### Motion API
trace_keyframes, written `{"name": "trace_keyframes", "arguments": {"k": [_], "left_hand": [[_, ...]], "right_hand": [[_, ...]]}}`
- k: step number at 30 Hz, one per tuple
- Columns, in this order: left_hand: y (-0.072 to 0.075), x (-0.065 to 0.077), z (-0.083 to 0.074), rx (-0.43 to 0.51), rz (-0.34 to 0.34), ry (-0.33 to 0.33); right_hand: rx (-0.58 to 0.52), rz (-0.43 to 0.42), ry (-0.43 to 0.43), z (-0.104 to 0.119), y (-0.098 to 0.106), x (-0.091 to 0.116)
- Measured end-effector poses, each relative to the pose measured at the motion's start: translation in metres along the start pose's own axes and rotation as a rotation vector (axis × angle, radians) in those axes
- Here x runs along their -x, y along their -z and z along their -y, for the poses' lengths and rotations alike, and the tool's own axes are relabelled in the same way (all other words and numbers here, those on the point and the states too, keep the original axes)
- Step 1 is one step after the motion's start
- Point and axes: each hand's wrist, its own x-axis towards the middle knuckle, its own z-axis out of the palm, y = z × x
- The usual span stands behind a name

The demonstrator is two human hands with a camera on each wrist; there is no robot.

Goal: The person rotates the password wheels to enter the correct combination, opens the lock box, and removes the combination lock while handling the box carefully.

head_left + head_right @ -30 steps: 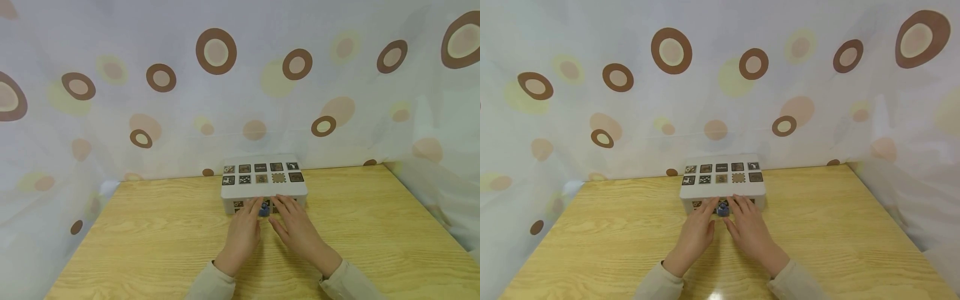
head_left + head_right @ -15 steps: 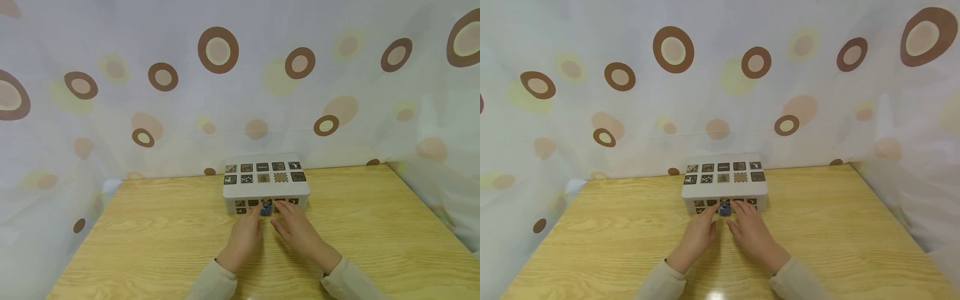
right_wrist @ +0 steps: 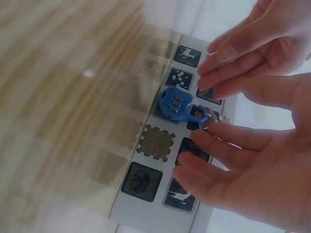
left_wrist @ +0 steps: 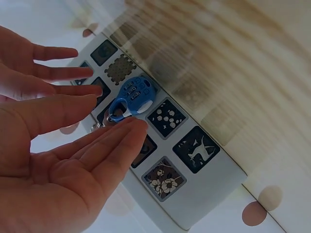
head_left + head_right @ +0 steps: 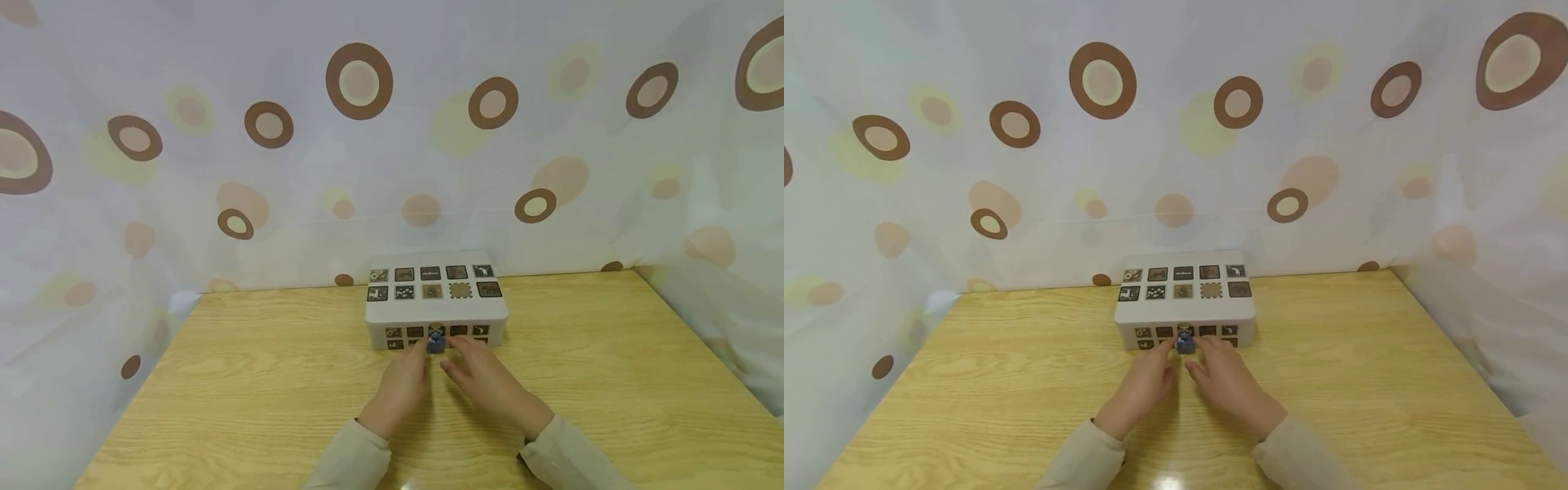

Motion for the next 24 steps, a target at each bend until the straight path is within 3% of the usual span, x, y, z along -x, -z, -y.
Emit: {"name": "trace_keyframes", "arguments": {"k": [8, 17, 24], "left_hand": [[-0.001, -0.007, 0.0, 0.022, 0.029, 0.012], [0.001, -0.015, -0.003, 0.037, 0.042, 0.032], [-0.003, -0.02, 0.0, 0.087, 0.072, 0.078]], "right_hand": [[-0.047, 0.039, -0.072, 0.002, -0.001, -0.009], [-0.098, 0.105, -0.099, 0.002, 0.001, -0.021], [-0.176, 0.137, -0.146, -0.001, -0.001, -0.025]]}}
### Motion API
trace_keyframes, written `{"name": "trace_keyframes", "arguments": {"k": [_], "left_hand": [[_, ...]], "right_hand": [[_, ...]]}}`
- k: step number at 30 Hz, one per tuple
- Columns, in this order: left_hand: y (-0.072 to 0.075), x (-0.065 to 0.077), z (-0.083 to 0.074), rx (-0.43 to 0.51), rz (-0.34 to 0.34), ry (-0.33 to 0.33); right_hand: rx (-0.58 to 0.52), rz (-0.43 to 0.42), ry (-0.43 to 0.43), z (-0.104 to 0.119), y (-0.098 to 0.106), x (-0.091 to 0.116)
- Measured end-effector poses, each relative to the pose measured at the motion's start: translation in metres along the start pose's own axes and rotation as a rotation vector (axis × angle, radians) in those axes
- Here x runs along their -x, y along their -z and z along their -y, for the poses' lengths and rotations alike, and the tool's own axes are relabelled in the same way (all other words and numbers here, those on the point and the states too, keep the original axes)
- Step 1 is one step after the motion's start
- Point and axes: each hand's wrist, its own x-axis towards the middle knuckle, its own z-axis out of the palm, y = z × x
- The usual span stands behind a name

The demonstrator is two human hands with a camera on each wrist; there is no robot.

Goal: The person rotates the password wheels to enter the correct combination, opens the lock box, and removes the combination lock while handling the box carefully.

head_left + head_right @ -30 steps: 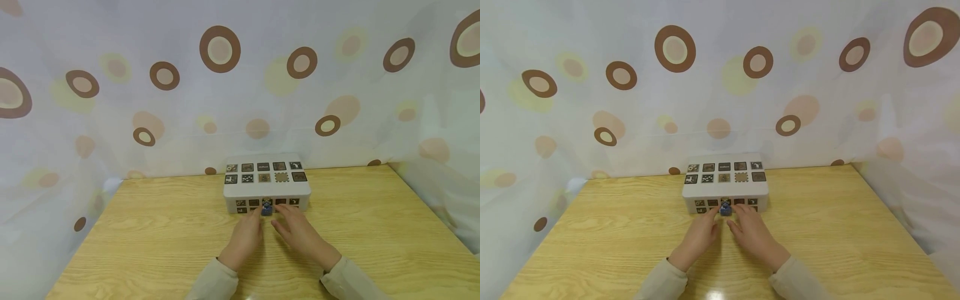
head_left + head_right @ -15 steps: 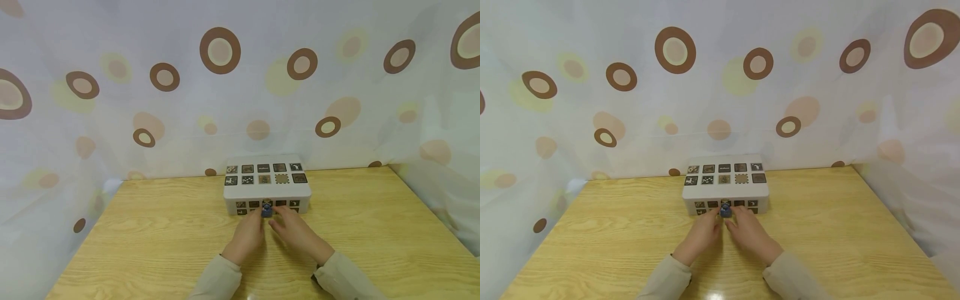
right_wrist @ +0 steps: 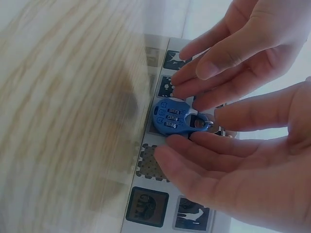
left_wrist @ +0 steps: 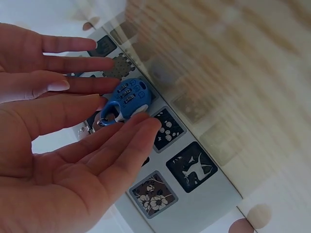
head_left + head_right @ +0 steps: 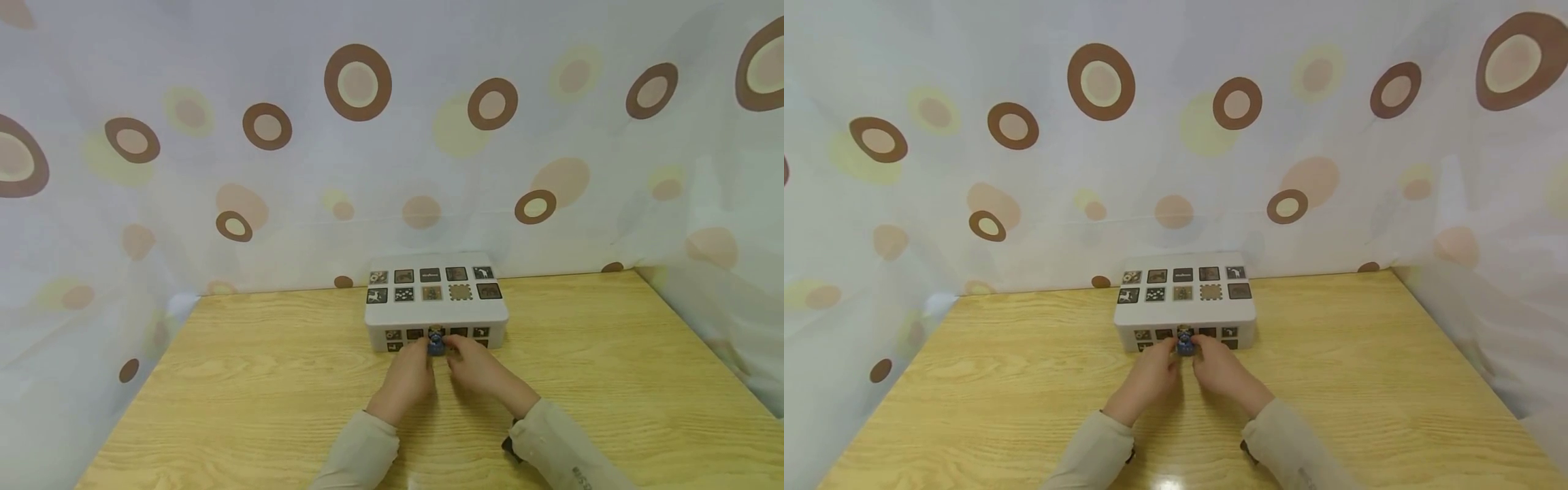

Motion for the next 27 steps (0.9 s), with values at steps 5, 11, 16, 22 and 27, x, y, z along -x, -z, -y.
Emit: {"name": "trace_keyframes", "arguments": {"k": [5, 11, 16, 22, 27], "left_hand": [[-0.0016, -0.0019, 0.0028, 0.032, 0.014, 0.011], [-0.0006, -0.0003, 0.0042, 0.062, 0.029, 0.008], [-0.0005, -0.0009, 0.0039, 0.103, 0.025, 0.029], [0.0034, -0.0031, 0.0029, 0.183, 0.041, 0.073], [0.0075, -0.0075, 0.0044, 0.216, 0.067, 0.116]], "right_hand": [[-0.055, 0.005, -0.017, 0.0009, 0.0006, 0.001], [-0.084, 0.02, -0.027, 0.0001, 0.0013, 0.0003], [-0.093, 0.002, -0.017, -0.0023, 0.0008, -0.0017], [-0.105, -0.035, -0.027, -0.0033, 0.0025, -0.003], [-0.157, -0.034, -0.047, -0.0063, 0.0037, -0.0047]]}}
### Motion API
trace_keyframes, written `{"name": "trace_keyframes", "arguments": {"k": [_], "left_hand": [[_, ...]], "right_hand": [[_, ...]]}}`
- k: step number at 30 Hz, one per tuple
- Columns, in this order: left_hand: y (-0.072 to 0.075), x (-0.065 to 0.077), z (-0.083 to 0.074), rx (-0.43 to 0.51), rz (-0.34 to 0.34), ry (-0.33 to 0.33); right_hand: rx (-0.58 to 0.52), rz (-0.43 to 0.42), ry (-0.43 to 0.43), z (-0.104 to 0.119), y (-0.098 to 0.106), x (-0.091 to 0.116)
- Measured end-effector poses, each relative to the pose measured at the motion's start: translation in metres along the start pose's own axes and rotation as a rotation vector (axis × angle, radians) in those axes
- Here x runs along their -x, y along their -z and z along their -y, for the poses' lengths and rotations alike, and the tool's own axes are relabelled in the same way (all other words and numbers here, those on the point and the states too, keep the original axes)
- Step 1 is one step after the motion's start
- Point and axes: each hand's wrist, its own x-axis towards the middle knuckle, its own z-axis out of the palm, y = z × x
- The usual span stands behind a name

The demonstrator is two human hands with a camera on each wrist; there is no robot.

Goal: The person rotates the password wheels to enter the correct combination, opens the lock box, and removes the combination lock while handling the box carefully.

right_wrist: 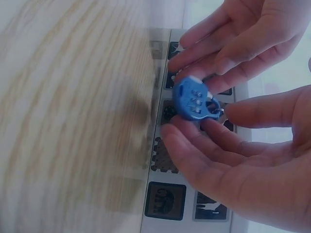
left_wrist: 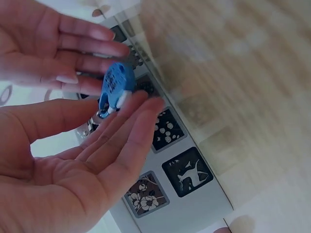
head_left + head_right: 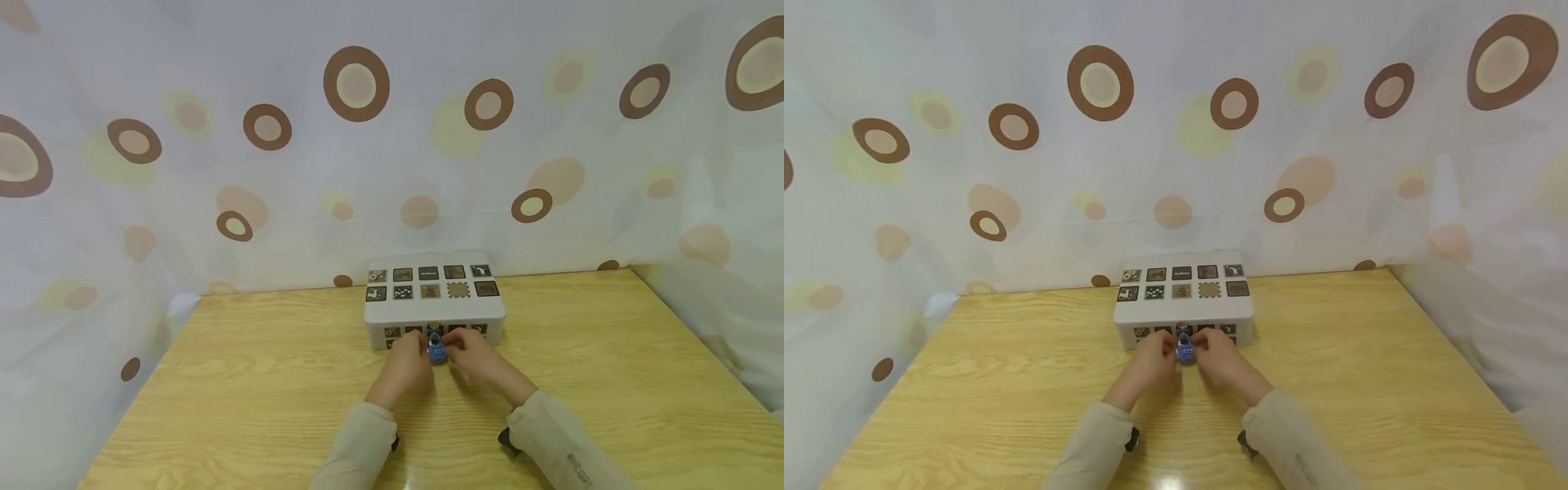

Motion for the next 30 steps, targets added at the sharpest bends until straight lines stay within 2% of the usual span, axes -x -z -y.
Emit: {"name": "trace_keyframes", "arguments": {"k": [4, 10, 13, 17, 21, 24, 28, 30], "left_hand": [[0.002, -0.006, 0.001, 0.019, 0.001, 0.003], [0.003, -0.01, 0.003, 0.057, 0.01, 0.002], [0.002, -0.01, 0.005, 0.079, 0.007, -0.005], [0.0, -0.009, 0.007, 0.147, 0.007, 0.009], [-0.001, -0.008, 0.007, 0.326, 0.045, 0.064], [0.0, -0.007, 0.006, 0.419, 0.069, 0.097], [0.002, -0.007, 0.005, 0.44, 0.075, 0.113], [0.002, -0.007, 0.005, 0.446, 0.078, 0.119]], "right_hand": [[-0.037, 0.006, -0.019, -0.002, 0.001, -0.002], [-0.01, 0.004, -0.032, 0.0, 0.001, -0.004], [-0.051, 0.017, -0.044, 0.0, 0.0, -0.004], [-0.148, 0.049, -0.103, 0.0, -0.001, -0.005], [-0.227, 0.066, -0.173, -0.002, -0.003, -0.007], [-0.344, 0.085, -0.206, -0.006, -0.005, -0.01], [-0.533, 0.108, -0.221, -0.011, -0.009, -0.013], [-0.587, 0.118, -0.216, -0.012, -0.011, -0.015]]}}
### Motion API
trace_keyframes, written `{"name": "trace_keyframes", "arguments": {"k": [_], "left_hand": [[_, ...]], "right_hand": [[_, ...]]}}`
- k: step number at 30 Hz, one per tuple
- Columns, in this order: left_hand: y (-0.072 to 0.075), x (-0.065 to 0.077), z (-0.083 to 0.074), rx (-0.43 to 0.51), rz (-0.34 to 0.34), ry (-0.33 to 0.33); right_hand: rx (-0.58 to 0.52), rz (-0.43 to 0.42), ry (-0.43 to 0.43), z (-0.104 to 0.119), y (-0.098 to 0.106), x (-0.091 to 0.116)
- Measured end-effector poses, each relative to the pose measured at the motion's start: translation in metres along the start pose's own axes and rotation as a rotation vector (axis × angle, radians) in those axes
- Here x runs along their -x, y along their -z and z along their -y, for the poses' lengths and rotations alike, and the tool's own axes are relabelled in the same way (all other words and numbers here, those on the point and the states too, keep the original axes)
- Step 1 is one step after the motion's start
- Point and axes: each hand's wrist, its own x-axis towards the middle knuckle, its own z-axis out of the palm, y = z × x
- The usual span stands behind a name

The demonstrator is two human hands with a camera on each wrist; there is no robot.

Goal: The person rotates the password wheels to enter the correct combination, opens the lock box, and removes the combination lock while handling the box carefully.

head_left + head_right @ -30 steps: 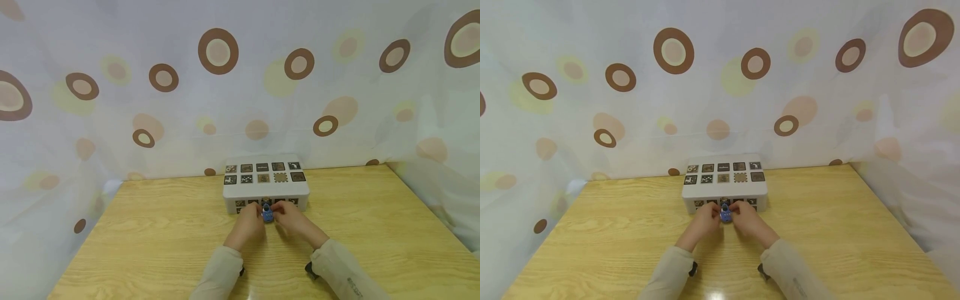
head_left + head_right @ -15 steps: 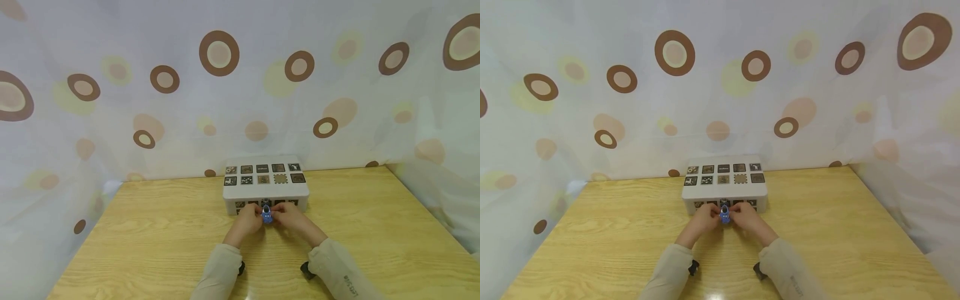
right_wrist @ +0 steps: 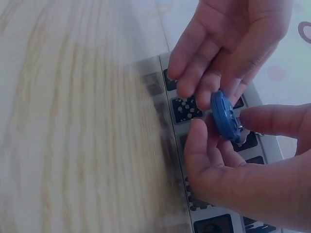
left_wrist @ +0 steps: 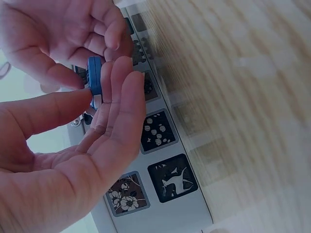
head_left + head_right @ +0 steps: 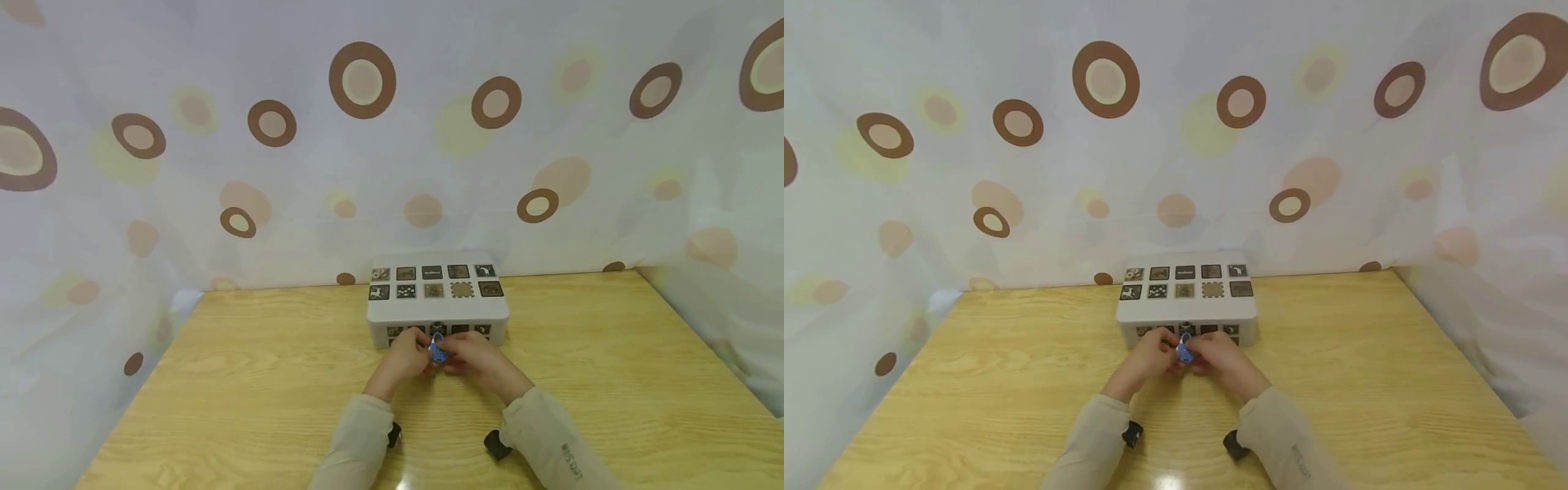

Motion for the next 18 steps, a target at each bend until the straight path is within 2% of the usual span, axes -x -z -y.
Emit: {"name": "trace_keyframes", "arguments": {"k": [10, 18], "left_hand": [[0.0002, 0.0, -0.0006, 0.005, 0.009, 0.006], [0.0005, 0.0005, -0.0011, 0.006, 0.007, 0.014]], "right_hand": [[-0.017, 0.001, -0.019, -0.0016, -0.0015, -0.0015], [-0.01, 0.028, 0.004, -0.0004, -0.0014, -0.0019]]}}
